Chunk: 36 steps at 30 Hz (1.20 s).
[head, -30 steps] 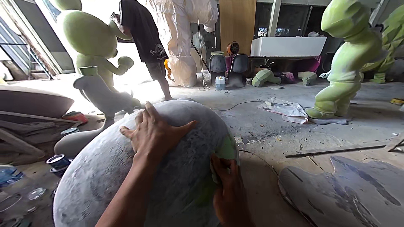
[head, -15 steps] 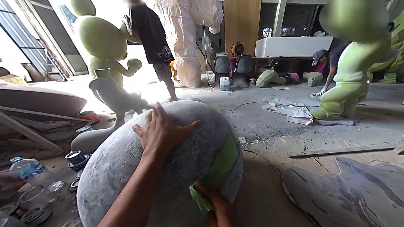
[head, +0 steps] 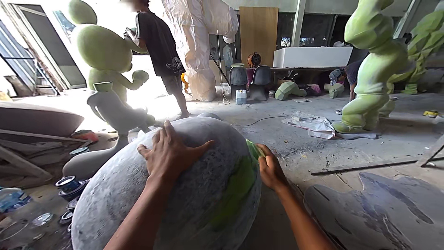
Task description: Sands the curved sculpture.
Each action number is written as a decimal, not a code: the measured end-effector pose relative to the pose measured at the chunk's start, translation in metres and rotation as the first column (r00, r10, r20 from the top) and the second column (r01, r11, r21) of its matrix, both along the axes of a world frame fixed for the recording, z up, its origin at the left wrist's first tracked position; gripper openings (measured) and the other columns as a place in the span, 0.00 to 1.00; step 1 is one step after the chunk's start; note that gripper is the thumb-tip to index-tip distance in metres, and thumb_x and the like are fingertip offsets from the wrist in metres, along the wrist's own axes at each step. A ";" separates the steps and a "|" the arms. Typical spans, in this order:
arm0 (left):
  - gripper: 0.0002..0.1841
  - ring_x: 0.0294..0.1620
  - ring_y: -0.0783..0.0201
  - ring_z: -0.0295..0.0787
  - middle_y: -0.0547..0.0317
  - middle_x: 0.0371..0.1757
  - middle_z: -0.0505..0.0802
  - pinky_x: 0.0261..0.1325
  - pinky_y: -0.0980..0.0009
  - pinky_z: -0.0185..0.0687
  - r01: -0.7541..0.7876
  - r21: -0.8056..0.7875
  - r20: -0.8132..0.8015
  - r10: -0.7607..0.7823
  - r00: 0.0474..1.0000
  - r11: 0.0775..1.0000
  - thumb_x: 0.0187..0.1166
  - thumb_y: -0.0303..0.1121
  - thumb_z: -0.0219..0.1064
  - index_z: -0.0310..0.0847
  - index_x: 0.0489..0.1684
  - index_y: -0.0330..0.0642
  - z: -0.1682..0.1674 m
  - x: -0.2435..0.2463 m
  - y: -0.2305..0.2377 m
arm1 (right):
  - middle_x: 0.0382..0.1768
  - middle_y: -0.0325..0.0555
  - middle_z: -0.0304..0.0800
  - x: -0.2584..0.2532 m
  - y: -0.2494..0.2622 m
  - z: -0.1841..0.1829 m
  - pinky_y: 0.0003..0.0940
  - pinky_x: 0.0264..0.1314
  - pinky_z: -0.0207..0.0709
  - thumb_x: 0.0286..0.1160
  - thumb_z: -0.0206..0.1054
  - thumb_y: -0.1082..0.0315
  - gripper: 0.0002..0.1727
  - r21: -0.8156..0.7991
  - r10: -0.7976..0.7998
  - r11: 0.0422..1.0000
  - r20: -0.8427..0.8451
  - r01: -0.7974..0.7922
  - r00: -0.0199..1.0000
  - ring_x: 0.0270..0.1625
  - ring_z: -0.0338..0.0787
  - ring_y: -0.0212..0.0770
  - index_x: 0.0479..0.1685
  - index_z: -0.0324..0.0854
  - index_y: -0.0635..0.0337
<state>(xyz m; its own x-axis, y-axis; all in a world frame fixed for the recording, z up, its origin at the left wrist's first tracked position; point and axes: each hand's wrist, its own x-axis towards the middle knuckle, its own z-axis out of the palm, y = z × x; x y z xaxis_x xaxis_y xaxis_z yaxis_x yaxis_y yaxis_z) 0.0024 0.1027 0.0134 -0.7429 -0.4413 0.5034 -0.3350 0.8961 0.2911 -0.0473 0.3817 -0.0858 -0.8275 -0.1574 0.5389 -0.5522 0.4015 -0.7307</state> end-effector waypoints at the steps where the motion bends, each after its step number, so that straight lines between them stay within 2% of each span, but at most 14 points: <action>1: 0.82 0.83 0.38 0.70 0.39 0.80 0.78 0.76 0.22 0.54 0.001 -0.002 0.001 -0.001 1.000 1.000 0.29 0.96 0.57 0.52 0.92 0.40 0.000 0.000 0.000 | 0.70 0.42 0.84 -0.004 -0.006 -0.006 0.48 0.68 0.83 0.85 0.46 0.67 0.26 0.022 -0.008 1.000 -0.022 0.009 1.000 0.69 0.85 0.38 0.80 0.74 0.48; 4: 0.82 0.83 0.37 0.70 0.39 0.80 0.78 0.76 0.22 0.53 0.007 -0.003 -0.004 -0.007 1.000 1.000 0.29 0.96 0.57 0.52 0.91 0.39 0.000 -0.003 -0.001 | 0.72 0.51 0.78 0.008 -0.024 -0.029 0.48 0.69 0.83 0.82 0.49 0.70 0.31 0.141 -0.082 0.986 -0.074 0.091 0.994 0.71 0.82 0.47 0.88 0.65 0.51; 7: 0.82 0.84 0.38 0.68 0.40 0.82 0.76 0.77 0.21 0.52 0.000 0.003 0.006 0.000 1.000 1.000 0.30 0.96 0.56 0.51 0.92 0.40 0.001 -0.003 -0.004 | 0.76 0.62 0.72 0.036 -0.035 -0.044 0.43 0.71 0.83 0.77 0.58 0.74 0.39 0.331 -0.187 0.927 0.008 0.174 0.982 0.72 0.84 0.53 0.93 0.55 0.58; 10: 0.82 0.85 0.37 0.67 0.40 0.83 0.75 0.76 0.21 0.53 0.001 0.004 -0.001 -0.001 1.000 1.000 0.31 0.96 0.57 0.50 0.93 0.41 0.001 -0.005 -0.010 | 0.79 0.65 0.69 0.056 -0.036 -0.064 0.42 0.75 0.80 0.75 0.59 0.78 0.40 0.472 -0.217 0.867 0.072 0.158 0.974 0.76 0.80 0.56 0.93 0.52 0.65; 14: 0.82 0.84 0.36 0.68 0.39 0.82 0.76 0.75 0.20 0.53 -0.007 0.014 -0.004 0.008 1.000 1.000 0.31 0.95 0.57 0.49 0.93 0.41 0.002 -0.009 -0.018 | 0.85 0.62 0.64 0.082 -0.026 -0.087 0.46 0.68 0.84 0.75 0.58 0.82 0.43 0.622 -0.230 0.780 0.180 0.070 0.956 0.76 0.82 0.57 0.95 0.48 0.61; 16: 0.82 0.83 0.37 0.69 0.38 0.82 0.76 0.75 0.21 0.54 -0.013 0.019 0.001 0.013 1.000 1.000 0.32 0.95 0.58 0.49 0.93 0.40 0.002 -0.011 -0.023 | 0.84 0.59 0.66 0.091 -0.006 -0.098 0.49 0.64 0.87 0.74 0.60 0.81 0.44 0.578 -0.151 0.816 0.222 -0.005 0.963 0.72 0.84 0.56 0.95 0.51 0.57; 18: 0.81 0.84 0.37 0.68 0.39 0.83 0.75 0.76 0.21 0.54 -0.020 0.029 0.004 0.020 1.000 0.999 0.32 0.95 0.58 0.49 0.93 0.40 0.002 -0.011 -0.029 | 0.77 0.57 0.76 0.087 0.019 -0.108 0.46 0.63 0.87 0.73 0.59 0.78 0.38 0.383 -0.042 0.924 0.127 -0.010 0.991 0.67 0.88 0.50 0.90 0.61 0.59; 20: 0.81 0.84 0.36 0.68 0.38 0.82 0.76 0.75 0.21 0.54 -0.021 0.036 -0.006 0.021 1.000 0.999 0.33 0.94 0.59 0.51 0.92 0.40 0.003 -0.009 -0.032 | 0.75 0.59 0.80 0.066 0.032 -0.099 0.43 0.75 0.81 0.79 0.53 0.74 0.33 0.150 0.056 0.987 -0.025 -0.052 0.998 0.72 0.85 0.45 0.88 0.59 0.69; 21: 0.81 0.84 0.36 0.69 0.38 0.82 0.76 0.75 0.21 0.54 -0.024 0.036 -0.008 0.024 1.000 0.999 0.32 0.94 0.59 0.51 0.92 0.40 0.002 -0.009 -0.033 | 0.75 0.59 0.80 0.053 0.032 -0.084 0.42 0.79 0.77 0.81 0.50 0.73 0.33 0.085 0.084 0.993 -0.052 -0.079 0.995 0.75 0.83 0.44 0.89 0.58 0.70; 24: 0.82 0.85 0.36 0.66 0.39 0.84 0.75 0.75 0.19 0.52 -0.032 0.037 0.005 0.032 0.999 0.999 0.32 0.95 0.58 0.49 0.93 0.40 0.001 -0.010 -0.032 | 0.72 0.50 0.84 0.013 0.019 -0.028 0.42 0.80 0.73 0.83 0.46 0.70 0.30 0.095 0.094 0.991 0.029 -0.097 0.995 0.76 0.81 0.41 0.86 0.70 0.56; 26: 0.82 0.86 0.36 0.65 0.39 0.84 0.74 0.75 0.19 0.51 -0.039 0.040 0.004 0.038 0.999 0.998 0.32 0.95 0.58 0.50 0.93 0.40 0.002 -0.011 -0.031 | 0.74 0.48 0.82 -0.013 0.006 -0.005 0.46 0.79 0.73 0.86 0.45 0.72 0.31 0.165 0.112 0.979 0.067 -0.121 0.991 0.76 0.80 0.43 0.89 0.68 0.48; 29: 0.81 0.86 0.37 0.65 0.39 0.84 0.74 0.76 0.20 0.51 -0.056 0.047 0.011 0.056 0.998 0.997 0.33 0.95 0.58 0.51 0.92 0.39 0.003 -0.014 -0.027 | 0.73 0.49 0.81 -0.031 -0.016 0.006 0.52 0.74 0.77 0.85 0.45 0.72 0.31 0.227 0.145 0.961 0.076 -0.159 0.986 0.73 0.82 0.46 0.87 0.70 0.44; 31: 0.82 0.88 0.38 0.63 0.40 0.86 0.72 0.78 0.20 0.49 -0.074 0.052 0.028 0.072 0.997 0.996 0.31 0.96 0.57 0.50 0.93 0.39 0.005 -0.015 -0.024 | 0.67 0.47 0.82 -0.018 -0.028 0.014 0.54 0.64 0.81 0.85 0.47 0.71 0.31 0.252 0.116 0.959 0.078 -0.132 0.990 0.66 0.84 0.46 0.85 0.73 0.39; 36: 0.84 0.89 0.40 0.63 0.42 0.86 0.72 0.78 0.20 0.49 -0.098 0.063 0.038 0.095 0.995 0.993 0.28 0.97 0.54 0.49 0.93 0.39 0.007 -0.019 -0.024 | 0.66 0.44 0.82 0.063 -0.066 0.009 0.50 0.50 0.89 0.81 0.54 0.66 0.31 0.372 -0.063 0.926 -0.008 0.062 0.998 0.56 0.90 0.45 0.86 0.71 0.30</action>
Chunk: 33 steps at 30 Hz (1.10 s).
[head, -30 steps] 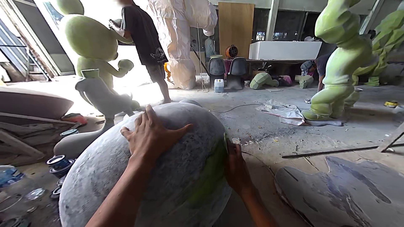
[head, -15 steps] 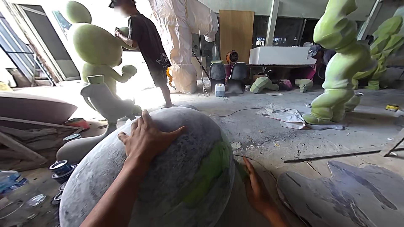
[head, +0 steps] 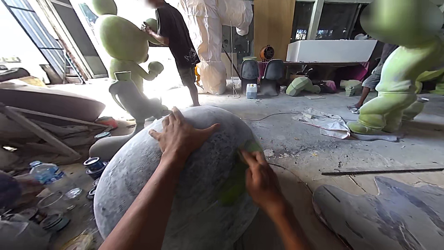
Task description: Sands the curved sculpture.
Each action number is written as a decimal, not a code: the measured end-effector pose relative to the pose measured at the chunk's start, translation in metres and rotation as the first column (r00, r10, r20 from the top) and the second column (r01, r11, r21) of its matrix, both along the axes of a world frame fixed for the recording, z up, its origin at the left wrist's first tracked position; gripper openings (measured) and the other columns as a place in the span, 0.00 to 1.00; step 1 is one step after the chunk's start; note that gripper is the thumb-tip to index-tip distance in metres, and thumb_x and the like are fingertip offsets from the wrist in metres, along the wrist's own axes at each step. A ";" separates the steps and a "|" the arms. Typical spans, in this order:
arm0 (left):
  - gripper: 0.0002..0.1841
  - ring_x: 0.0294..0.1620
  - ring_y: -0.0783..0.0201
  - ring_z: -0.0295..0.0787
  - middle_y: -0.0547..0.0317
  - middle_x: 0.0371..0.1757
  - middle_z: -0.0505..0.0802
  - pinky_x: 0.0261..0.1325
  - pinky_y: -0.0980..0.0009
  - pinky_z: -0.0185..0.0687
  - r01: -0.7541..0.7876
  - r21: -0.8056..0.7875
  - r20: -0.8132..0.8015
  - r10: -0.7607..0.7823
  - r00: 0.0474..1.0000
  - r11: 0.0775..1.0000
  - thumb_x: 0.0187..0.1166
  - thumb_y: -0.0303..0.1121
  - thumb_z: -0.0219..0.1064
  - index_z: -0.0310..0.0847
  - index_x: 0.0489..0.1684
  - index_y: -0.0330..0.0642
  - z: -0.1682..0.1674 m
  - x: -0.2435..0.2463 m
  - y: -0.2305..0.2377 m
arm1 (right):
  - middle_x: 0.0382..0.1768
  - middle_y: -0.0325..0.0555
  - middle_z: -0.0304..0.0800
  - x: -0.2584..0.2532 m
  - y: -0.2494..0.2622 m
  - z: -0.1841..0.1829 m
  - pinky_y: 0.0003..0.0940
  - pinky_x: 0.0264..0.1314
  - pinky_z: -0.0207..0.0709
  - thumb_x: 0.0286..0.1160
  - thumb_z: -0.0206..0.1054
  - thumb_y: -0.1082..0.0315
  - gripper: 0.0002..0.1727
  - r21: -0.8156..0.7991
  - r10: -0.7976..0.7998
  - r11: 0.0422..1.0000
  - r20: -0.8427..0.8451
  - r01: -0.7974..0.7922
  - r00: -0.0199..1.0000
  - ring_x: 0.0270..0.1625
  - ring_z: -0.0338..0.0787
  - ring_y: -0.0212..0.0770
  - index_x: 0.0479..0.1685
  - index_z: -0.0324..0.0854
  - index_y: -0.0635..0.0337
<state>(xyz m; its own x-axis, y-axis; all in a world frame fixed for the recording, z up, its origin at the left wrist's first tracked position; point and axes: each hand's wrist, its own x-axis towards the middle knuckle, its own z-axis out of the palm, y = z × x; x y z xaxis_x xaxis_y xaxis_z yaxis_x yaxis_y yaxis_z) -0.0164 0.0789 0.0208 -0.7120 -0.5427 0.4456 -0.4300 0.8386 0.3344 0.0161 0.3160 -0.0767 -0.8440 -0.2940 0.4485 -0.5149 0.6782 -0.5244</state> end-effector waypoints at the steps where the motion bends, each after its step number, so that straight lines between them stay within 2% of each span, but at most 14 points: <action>1: 0.84 0.88 0.39 0.63 0.41 0.86 0.73 0.78 0.20 0.49 0.000 -0.002 -0.005 0.000 1.000 1.000 0.29 0.97 0.54 0.50 0.92 0.38 0.000 -0.001 -0.001 | 0.65 0.45 0.84 0.017 -0.012 -0.007 0.46 0.49 0.90 0.80 0.56 0.65 0.31 0.020 -0.040 0.999 -0.061 0.041 0.997 0.56 0.90 0.44 0.84 0.73 0.30; 3: 0.84 0.88 0.39 0.64 0.40 0.85 0.73 0.78 0.20 0.48 -0.001 -0.004 -0.014 0.001 1.000 1.000 0.29 0.97 0.54 0.51 0.92 0.37 0.000 -0.003 -0.001 | 0.64 0.47 0.86 0.049 -0.038 -0.022 0.41 0.51 0.89 0.72 0.62 0.67 0.33 0.049 -0.089 0.994 -0.195 0.101 0.977 0.58 0.90 0.44 0.81 0.77 0.31; 5: 0.84 0.87 0.38 0.64 0.39 0.85 0.73 0.78 0.20 0.48 -0.002 -0.007 -0.011 0.002 1.000 1.000 0.29 0.97 0.54 0.50 0.92 0.37 0.001 -0.004 0.000 | 0.65 0.50 0.88 0.074 -0.058 -0.035 0.42 0.58 0.87 0.64 0.68 0.70 0.36 0.071 -0.096 0.990 -0.295 0.122 0.951 0.63 0.89 0.48 0.80 0.79 0.33; 9: 0.84 0.88 0.39 0.64 0.39 0.86 0.71 0.78 0.20 0.48 0.009 -0.002 -0.011 -0.009 1.000 1.000 0.29 0.97 0.55 0.49 0.93 0.37 0.001 -0.003 0.001 | 0.65 0.42 0.89 0.090 -0.051 -0.039 0.45 0.64 0.85 0.70 0.64 0.68 0.31 0.083 0.017 0.996 -0.369 0.015 0.929 0.66 0.89 0.45 0.75 0.82 0.27; 12: 0.84 0.88 0.39 0.64 0.39 0.85 0.72 0.79 0.20 0.47 0.009 -0.011 -0.018 -0.009 1.000 1.000 0.29 0.97 0.53 0.50 0.92 0.36 0.000 -0.003 0.003 | 0.71 0.39 0.86 0.070 -0.034 -0.034 0.48 0.72 0.79 0.74 0.62 0.68 0.31 -0.028 -0.028 0.999 -0.422 0.018 0.906 0.73 0.84 0.43 0.78 0.79 0.27; 14: 0.84 0.88 0.38 0.64 0.39 0.85 0.73 0.79 0.20 0.46 0.010 -0.007 -0.019 -0.010 1.000 1.000 0.29 0.97 0.54 0.51 0.92 0.37 -0.001 -0.005 0.007 | 0.75 0.46 0.81 0.057 -0.039 -0.050 0.45 0.67 0.84 0.71 0.63 0.72 0.35 -0.120 -0.105 0.991 -0.403 0.061 0.909 0.74 0.83 0.48 0.81 0.77 0.30; 16: 0.84 0.88 0.36 0.62 0.37 0.85 0.72 0.78 0.19 0.45 0.024 -0.006 -0.021 -0.024 0.999 1.000 0.30 0.96 0.55 0.50 0.92 0.36 -0.001 -0.007 0.015 | 0.75 0.58 0.77 0.058 -0.050 -0.078 0.41 0.51 0.91 0.63 0.66 0.74 0.40 -0.137 -0.162 0.983 -0.383 0.118 0.909 0.70 0.86 0.54 0.84 0.74 0.37; 18: 0.83 0.88 0.36 0.62 0.36 0.85 0.72 0.79 0.18 0.45 0.032 -0.008 -0.018 -0.032 0.999 0.999 0.31 0.96 0.56 0.49 0.92 0.36 0.001 -0.008 0.021 | 0.73 0.64 0.79 0.072 -0.060 -0.099 0.41 0.53 0.90 0.60 0.70 0.76 0.42 -0.101 -0.227 0.974 -0.376 0.203 0.899 0.71 0.85 0.58 0.85 0.74 0.44; 21: 0.82 0.86 0.33 0.65 0.36 0.84 0.73 0.75 0.17 0.51 0.049 -0.034 0.001 -0.049 0.999 0.998 0.30 0.96 0.57 0.52 0.90 0.37 0.000 -0.008 0.021 | 0.72 0.59 0.83 0.097 -0.056 -0.117 0.42 0.63 0.87 0.65 0.70 0.73 0.39 -0.010 -0.256 0.964 -0.320 0.267 0.912 0.72 0.85 0.57 0.84 0.75 0.40; 24: 0.79 0.78 0.27 0.72 0.31 0.77 0.78 0.64 0.17 0.65 0.163 -0.086 0.089 -0.156 0.984 0.983 0.29 0.92 0.67 0.58 0.87 0.38 0.015 -0.001 0.002 | 0.67 0.50 0.87 0.109 -0.030 -0.126 0.47 0.70 0.82 0.68 0.72 0.67 0.36 -0.001 -0.180 0.982 -0.283 0.188 0.942 0.69 0.87 0.51 0.81 0.78 0.31; 26: 0.71 0.73 0.29 0.76 0.38 0.72 0.83 0.60 0.19 0.70 0.308 -0.119 0.070 -0.301 0.951 0.944 0.35 0.86 0.73 0.61 0.86 0.46 0.014 0.002 -0.030 | 0.64 0.46 0.88 0.108 -0.001 -0.119 0.47 0.65 0.84 0.69 0.70 0.67 0.33 -0.102 -0.074 0.993 -0.245 0.051 0.967 0.65 0.87 0.47 0.78 0.81 0.28; 29: 0.65 0.75 0.35 0.76 0.50 0.76 0.81 0.65 0.24 0.72 0.475 -0.120 -0.023 -0.481 0.876 0.872 0.41 0.84 0.72 0.57 0.87 0.61 -0.003 0.000 -0.067 | 0.70 0.48 0.82 0.075 0.047 -0.101 0.42 0.64 0.87 0.74 0.57 0.72 0.32 -0.354 0.131 0.914 -0.211 -0.200 0.969 0.69 0.85 0.42 0.81 0.78 0.40; 31: 0.64 0.77 0.38 0.76 0.53 0.79 0.80 0.68 0.27 0.72 0.503 -0.098 -0.052 -0.509 0.859 0.859 0.41 0.83 0.73 0.56 0.87 0.64 -0.008 0.000 -0.073 | 0.72 0.49 0.82 0.035 0.074 -0.091 0.39 0.74 0.81 0.80 0.50 0.73 0.29 -0.484 0.142 0.843 -0.222 -0.236 0.965 0.72 0.82 0.39 0.81 0.76 0.52; 33: 0.64 0.77 0.39 0.75 0.55 0.81 0.79 0.68 0.27 0.72 0.498 -0.068 -0.046 -0.501 0.864 0.865 0.42 0.82 0.74 0.54 0.88 0.64 -0.009 0.004 -0.075 | 0.71 0.47 0.85 -0.010 0.092 -0.087 0.40 0.79 0.76 0.83 0.47 0.71 0.28 -0.516 0.107 0.843 -0.110 -0.149 0.988 0.74 0.82 0.38 0.81 0.76 0.53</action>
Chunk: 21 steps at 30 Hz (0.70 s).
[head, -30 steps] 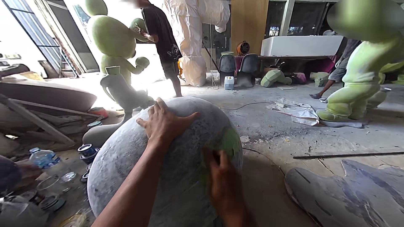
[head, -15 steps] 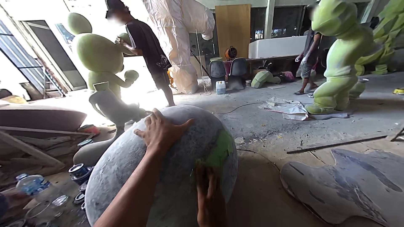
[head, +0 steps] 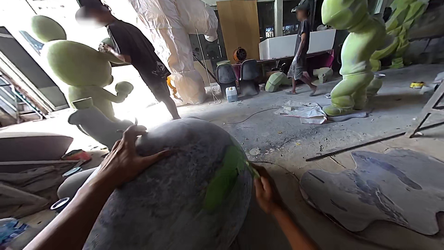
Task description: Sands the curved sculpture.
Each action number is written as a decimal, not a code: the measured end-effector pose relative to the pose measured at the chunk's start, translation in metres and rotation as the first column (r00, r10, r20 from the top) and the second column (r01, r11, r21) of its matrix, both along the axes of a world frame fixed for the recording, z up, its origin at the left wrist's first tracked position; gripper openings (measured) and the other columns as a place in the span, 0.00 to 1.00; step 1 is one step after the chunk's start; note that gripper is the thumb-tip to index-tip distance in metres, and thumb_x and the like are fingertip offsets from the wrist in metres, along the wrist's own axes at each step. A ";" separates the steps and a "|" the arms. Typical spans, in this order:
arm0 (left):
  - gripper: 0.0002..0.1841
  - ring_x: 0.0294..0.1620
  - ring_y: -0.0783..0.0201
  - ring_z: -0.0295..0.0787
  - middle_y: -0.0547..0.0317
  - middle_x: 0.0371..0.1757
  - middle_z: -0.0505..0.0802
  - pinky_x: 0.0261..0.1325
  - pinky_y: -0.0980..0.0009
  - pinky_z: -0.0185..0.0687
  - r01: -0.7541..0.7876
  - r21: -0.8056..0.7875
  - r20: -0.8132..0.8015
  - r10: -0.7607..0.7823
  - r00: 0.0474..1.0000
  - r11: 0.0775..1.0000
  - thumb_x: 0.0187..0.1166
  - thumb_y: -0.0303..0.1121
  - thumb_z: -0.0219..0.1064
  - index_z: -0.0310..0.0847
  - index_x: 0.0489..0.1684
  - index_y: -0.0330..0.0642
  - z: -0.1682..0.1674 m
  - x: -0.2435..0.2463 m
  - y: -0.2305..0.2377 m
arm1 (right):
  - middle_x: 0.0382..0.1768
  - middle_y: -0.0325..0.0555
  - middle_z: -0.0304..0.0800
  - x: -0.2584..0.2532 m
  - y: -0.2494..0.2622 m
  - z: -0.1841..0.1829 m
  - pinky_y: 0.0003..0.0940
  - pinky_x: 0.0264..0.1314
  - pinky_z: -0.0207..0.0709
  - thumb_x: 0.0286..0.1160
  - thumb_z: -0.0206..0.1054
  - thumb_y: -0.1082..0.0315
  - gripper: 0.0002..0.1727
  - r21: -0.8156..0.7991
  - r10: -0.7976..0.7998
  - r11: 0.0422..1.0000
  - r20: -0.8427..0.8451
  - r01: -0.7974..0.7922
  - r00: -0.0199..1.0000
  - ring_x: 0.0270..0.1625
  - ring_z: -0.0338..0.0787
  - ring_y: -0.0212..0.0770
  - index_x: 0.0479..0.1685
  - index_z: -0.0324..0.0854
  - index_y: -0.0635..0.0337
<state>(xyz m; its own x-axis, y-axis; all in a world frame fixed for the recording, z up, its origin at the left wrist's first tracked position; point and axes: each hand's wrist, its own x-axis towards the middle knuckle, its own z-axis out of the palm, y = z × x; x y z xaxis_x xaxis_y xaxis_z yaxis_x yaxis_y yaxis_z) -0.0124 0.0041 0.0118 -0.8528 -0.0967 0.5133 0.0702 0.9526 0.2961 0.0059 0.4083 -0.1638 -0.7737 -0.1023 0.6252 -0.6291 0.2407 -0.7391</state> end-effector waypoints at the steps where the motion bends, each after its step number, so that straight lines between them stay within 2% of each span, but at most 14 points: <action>1: 0.64 0.78 0.39 0.75 0.56 0.81 0.78 0.67 0.26 0.72 -0.008 0.004 0.005 0.008 1.000 1.000 0.42 0.82 0.74 0.53 0.89 0.66 0.000 0.001 0.000 | 0.71 0.47 0.85 -0.022 0.005 0.002 0.41 0.79 0.75 0.85 0.47 0.70 0.28 0.025 0.003 1.000 0.079 -0.005 0.997 0.74 0.82 0.39 0.83 0.75 0.50; 4: 0.66 0.77 0.39 0.76 0.56 0.81 0.78 0.65 0.23 0.71 -0.030 0.020 0.013 0.029 0.999 0.999 0.41 0.81 0.75 0.51 0.90 0.65 0.003 0.001 0.005 | 0.77 0.46 0.80 -0.072 0.004 0.012 0.46 0.82 0.72 0.90 0.46 0.68 0.28 0.104 0.070 0.990 0.241 -0.097 0.968 0.79 0.79 0.41 0.87 0.69 0.43; 7: 0.65 0.75 0.36 0.77 0.52 0.79 0.80 0.62 0.21 0.70 -0.087 0.046 0.026 0.086 0.996 0.995 0.42 0.80 0.76 0.53 0.89 0.63 0.005 0.003 0.015 | 0.72 0.48 0.82 -0.078 -0.005 0.026 0.49 0.77 0.75 0.90 0.47 0.70 0.28 0.165 0.078 0.978 0.261 -0.124 0.962 0.74 0.81 0.45 0.86 0.71 0.41; 11: 0.67 0.73 0.32 0.78 0.48 0.78 0.81 0.60 0.21 0.70 -0.167 0.031 0.042 0.166 0.985 0.985 0.40 0.82 0.75 0.54 0.89 0.60 0.007 0.004 0.026 | 0.64 0.47 0.85 -0.022 -0.034 0.020 0.46 0.67 0.83 0.81 0.52 0.70 0.33 0.213 -0.049 0.977 0.175 0.011 0.983 0.65 0.86 0.43 0.87 0.70 0.35; 13: 0.67 0.71 0.33 0.79 0.48 0.77 0.81 0.59 0.21 0.72 -0.184 0.024 0.032 0.183 0.982 0.983 0.37 0.85 0.73 0.56 0.87 0.62 0.006 0.002 0.031 | 0.67 0.48 0.84 0.024 -0.057 0.014 0.43 0.64 0.86 0.76 0.57 0.71 0.35 0.226 -0.138 0.968 0.117 0.109 0.983 0.65 0.87 0.42 0.86 0.72 0.37; 16: 0.68 0.73 0.32 0.78 0.48 0.78 0.81 0.61 0.21 0.70 -0.202 0.017 0.041 0.201 0.979 0.979 0.38 0.86 0.72 0.54 0.89 0.62 0.007 0.001 0.042 | 0.69 0.52 0.82 0.083 -0.094 0.003 0.40 0.53 0.89 0.65 0.65 0.71 0.40 0.290 -0.260 0.928 0.062 0.232 0.964 0.62 0.88 0.46 0.86 0.73 0.35; 18: 0.69 0.74 0.32 0.78 0.45 0.77 0.81 0.63 0.20 0.69 -0.209 0.000 0.037 0.209 0.977 0.978 0.39 0.86 0.72 0.52 0.90 0.59 0.007 0.001 0.048 | 0.71 0.54 0.82 0.107 -0.104 -0.002 0.41 0.51 0.89 0.66 0.66 0.71 0.40 0.311 -0.235 0.928 0.062 0.205 0.970 0.63 0.88 0.49 0.85 0.73 0.35; 21: 0.71 0.75 0.32 0.77 0.42 0.78 0.80 0.67 0.21 0.67 -0.218 -0.004 0.032 0.218 0.975 0.976 0.38 0.85 0.73 0.49 0.92 0.57 0.007 0.002 0.052 | 0.69 0.47 0.83 0.108 -0.087 0.004 0.44 0.54 0.89 0.71 0.57 0.74 0.36 0.199 -0.050 0.980 0.111 0.027 0.993 0.63 0.88 0.44 0.83 0.75 0.37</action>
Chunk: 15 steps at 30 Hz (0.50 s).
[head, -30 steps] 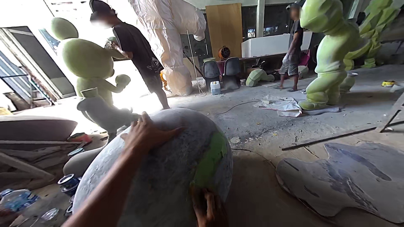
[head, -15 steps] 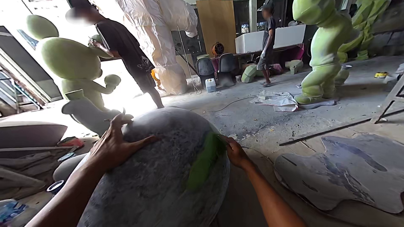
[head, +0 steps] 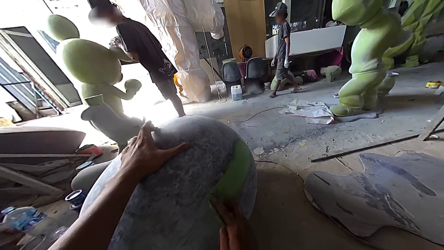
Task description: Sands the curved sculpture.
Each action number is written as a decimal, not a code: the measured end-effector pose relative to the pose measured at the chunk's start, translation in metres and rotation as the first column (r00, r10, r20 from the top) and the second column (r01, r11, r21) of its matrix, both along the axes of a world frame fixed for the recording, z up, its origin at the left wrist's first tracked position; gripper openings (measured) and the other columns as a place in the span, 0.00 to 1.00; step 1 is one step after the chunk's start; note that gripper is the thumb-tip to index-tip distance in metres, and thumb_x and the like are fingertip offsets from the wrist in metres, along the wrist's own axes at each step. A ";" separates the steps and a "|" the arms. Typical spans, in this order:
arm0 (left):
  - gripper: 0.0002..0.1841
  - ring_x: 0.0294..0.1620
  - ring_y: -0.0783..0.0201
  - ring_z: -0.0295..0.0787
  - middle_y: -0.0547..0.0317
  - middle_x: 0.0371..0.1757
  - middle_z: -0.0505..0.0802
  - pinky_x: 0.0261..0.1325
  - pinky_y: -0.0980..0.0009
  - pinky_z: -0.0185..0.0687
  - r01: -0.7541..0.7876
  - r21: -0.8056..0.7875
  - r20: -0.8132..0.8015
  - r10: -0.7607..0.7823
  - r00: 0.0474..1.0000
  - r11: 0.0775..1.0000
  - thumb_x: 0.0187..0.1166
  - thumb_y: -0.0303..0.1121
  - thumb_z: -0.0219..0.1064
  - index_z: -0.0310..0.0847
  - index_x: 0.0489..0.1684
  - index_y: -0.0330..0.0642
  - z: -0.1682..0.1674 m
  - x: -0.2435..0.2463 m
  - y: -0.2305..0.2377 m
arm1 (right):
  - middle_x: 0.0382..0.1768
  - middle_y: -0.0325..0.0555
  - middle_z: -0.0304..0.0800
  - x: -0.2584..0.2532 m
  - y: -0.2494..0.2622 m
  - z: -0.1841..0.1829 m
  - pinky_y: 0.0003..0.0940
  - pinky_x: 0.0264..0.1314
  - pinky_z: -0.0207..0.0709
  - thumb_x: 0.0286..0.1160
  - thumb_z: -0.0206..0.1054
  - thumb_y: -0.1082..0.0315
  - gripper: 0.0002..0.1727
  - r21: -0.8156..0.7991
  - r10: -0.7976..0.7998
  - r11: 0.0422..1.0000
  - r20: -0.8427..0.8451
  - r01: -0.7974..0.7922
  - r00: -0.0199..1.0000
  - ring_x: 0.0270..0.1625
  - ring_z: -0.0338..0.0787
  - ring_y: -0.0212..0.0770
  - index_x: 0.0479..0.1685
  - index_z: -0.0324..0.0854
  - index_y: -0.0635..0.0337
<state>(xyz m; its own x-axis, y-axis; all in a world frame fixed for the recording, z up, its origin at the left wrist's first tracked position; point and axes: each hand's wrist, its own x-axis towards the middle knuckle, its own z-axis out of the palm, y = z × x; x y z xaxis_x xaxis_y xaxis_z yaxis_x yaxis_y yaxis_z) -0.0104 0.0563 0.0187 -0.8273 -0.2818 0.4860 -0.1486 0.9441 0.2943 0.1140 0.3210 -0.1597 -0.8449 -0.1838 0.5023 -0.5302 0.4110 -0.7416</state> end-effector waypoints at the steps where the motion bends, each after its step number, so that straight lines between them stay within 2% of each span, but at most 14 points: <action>1: 0.72 0.76 0.33 0.76 0.43 0.79 0.79 0.68 0.22 0.66 -0.001 -0.006 0.003 0.001 1.000 1.000 0.38 0.86 0.72 0.49 0.93 0.57 0.000 0.001 0.001 | 0.69 0.45 0.84 -0.008 0.009 0.004 0.43 0.56 0.89 0.72 0.54 0.74 0.35 -0.045 0.021 0.999 -0.017 -0.022 1.000 0.63 0.88 0.41 0.83 0.76 0.38; 4: 0.73 0.78 0.36 0.75 0.45 0.80 0.79 0.71 0.24 0.64 -0.006 -0.004 0.012 0.006 1.000 1.000 0.37 0.87 0.71 0.48 0.93 0.56 0.000 0.002 0.009 | 0.71 0.41 0.83 -0.043 0.025 0.015 0.41 0.60 0.88 0.75 0.52 0.72 0.34 -0.081 -0.099 0.993 -0.107 0.090 0.989 0.66 0.87 0.36 0.84 0.75 0.38; 7: 0.73 0.78 0.36 0.74 0.46 0.80 0.79 0.70 0.24 0.64 -0.016 -0.010 0.016 0.016 1.000 1.000 0.36 0.88 0.70 0.50 0.92 0.56 -0.001 0.000 0.020 | 0.74 0.52 0.78 -0.060 0.009 0.011 0.41 0.58 0.89 0.73 0.59 0.73 0.36 0.042 -0.255 0.965 -0.108 0.261 0.961 0.67 0.87 0.45 0.88 0.69 0.47; 9: 0.74 0.79 0.38 0.74 0.46 0.81 0.78 0.71 0.24 0.63 -0.021 -0.012 0.020 0.022 1.000 1.000 0.36 0.88 0.70 0.48 0.93 0.55 0.001 -0.003 0.026 | 0.78 0.60 0.75 -0.049 -0.010 0.001 0.42 0.58 0.89 0.71 0.64 0.74 0.39 0.175 -0.357 0.914 -0.089 0.367 0.930 0.70 0.87 0.52 0.90 0.64 0.53; 11: 0.75 0.79 0.37 0.74 0.45 0.81 0.78 0.71 0.24 0.63 -0.031 -0.010 0.018 0.031 0.999 0.999 0.34 0.89 0.69 0.48 0.93 0.57 0.000 -0.007 0.028 | 0.81 0.64 0.72 -0.028 -0.025 -0.007 0.42 0.61 0.87 0.71 0.66 0.75 0.42 0.340 -0.441 0.835 -0.056 0.432 0.896 0.72 0.86 0.55 0.92 0.61 0.55; 13: 0.75 0.79 0.37 0.74 0.46 0.81 0.78 0.69 0.24 0.64 -0.032 -0.015 0.013 0.032 0.999 0.999 0.34 0.89 0.69 0.49 0.93 0.56 -0.003 -0.010 0.030 | 0.81 0.66 0.72 -0.010 -0.031 -0.023 0.43 0.65 0.85 0.69 0.67 0.76 0.42 0.441 -0.482 0.775 -0.050 0.453 0.874 0.74 0.85 0.58 0.91 0.62 0.56; 15: 0.76 0.80 0.37 0.73 0.46 0.82 0.78 0.71 0.24 0.62 -0.029 -0.021 0.012 0.029 0.999 0.999 0.34 0.89 0.69 0.48 0.94 0.54 -0.001 -0.009 0.034 | 0.82 0.66 0.72 0.006 -0.025 -0.037 0.47 0.69 0.82 0.68 0.68 0.77 0.43 0.460 -0.432 0.796 -0.023 0.393 0.901 0.76 0.82 0.61 0.91 0.63 0.55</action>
